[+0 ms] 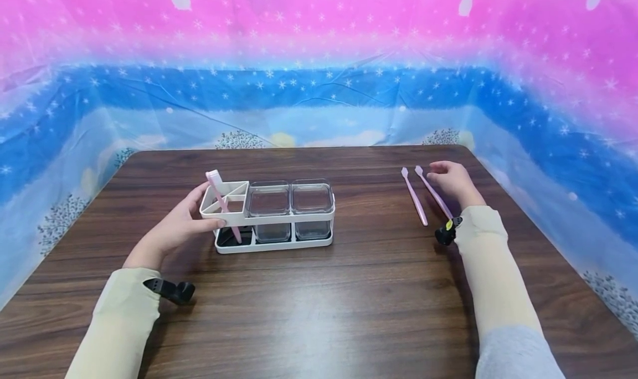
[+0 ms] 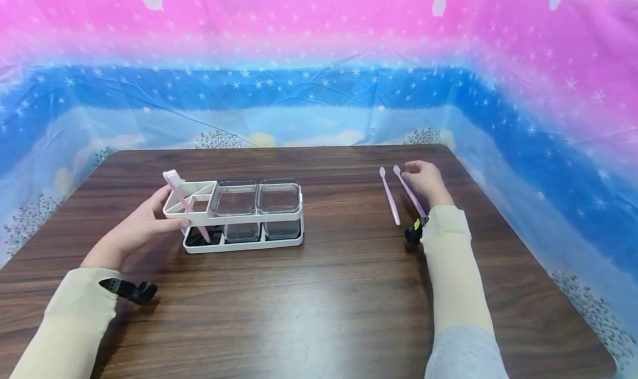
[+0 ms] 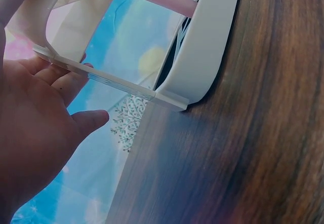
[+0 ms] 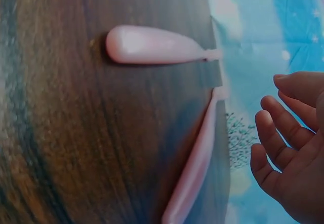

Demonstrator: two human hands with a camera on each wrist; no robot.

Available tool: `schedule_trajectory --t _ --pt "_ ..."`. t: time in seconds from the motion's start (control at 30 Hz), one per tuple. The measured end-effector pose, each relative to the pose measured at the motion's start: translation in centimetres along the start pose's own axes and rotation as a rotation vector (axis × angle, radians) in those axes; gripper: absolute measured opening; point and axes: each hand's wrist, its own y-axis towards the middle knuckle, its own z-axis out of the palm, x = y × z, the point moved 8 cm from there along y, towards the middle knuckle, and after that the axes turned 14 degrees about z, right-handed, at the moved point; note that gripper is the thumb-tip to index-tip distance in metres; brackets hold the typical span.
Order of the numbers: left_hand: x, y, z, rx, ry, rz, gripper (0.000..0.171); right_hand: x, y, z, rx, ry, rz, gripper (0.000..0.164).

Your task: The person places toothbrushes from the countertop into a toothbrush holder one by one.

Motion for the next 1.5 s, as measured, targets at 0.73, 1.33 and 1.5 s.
schedule_trajectory --t 0.73,1.33,1.5 --pt "-0.5 0.0 0.0 0.008 0.019 -0.002 0.088 -2.2 1.5 2.2 0.092 -0.185 0.073 0.054" --pt "-0.2 -0.2 0.0 0.005 0.040 -0.026 0.089 -2.3 1.9 3.0 0.086 -0.212 0.114 0.048" --pt "0.1 -0.1 -0.1 0.008 0.034 -0.033 0.088 -2.2 2.1 2.8 0.084 -0.205 0.119 0.046"
